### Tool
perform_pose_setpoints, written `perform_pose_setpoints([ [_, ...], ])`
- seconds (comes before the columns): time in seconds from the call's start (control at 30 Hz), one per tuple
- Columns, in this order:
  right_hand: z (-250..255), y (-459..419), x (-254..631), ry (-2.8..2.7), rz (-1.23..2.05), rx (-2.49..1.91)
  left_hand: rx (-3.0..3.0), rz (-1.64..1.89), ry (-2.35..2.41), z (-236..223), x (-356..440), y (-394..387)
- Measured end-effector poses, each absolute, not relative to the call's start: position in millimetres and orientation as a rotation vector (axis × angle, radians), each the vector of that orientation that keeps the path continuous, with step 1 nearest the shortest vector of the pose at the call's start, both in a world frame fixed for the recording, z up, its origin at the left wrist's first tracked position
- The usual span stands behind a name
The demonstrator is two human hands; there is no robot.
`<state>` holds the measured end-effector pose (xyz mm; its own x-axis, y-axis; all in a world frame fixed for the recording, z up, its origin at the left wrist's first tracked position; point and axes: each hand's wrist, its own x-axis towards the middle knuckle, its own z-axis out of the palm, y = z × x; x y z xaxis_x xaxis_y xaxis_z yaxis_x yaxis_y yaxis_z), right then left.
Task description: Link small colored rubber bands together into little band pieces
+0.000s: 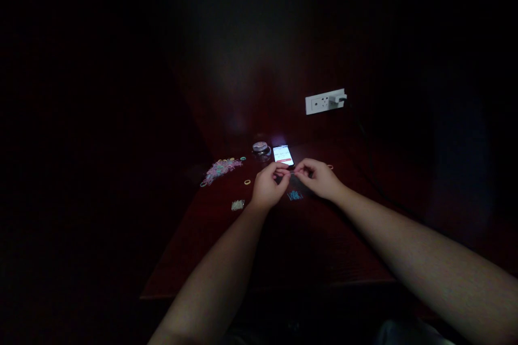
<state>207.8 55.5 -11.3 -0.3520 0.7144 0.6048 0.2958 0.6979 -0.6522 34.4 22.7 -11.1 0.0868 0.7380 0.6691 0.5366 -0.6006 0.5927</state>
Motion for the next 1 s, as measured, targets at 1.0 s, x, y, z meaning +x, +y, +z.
perform_pose_setpoints([
  [1.0, -12.9, 56.2, 207.9, -1.926, 0.596, -0.828, 2.167, 1.504, 1.279, -14.9, 32.8, 24.1],
])
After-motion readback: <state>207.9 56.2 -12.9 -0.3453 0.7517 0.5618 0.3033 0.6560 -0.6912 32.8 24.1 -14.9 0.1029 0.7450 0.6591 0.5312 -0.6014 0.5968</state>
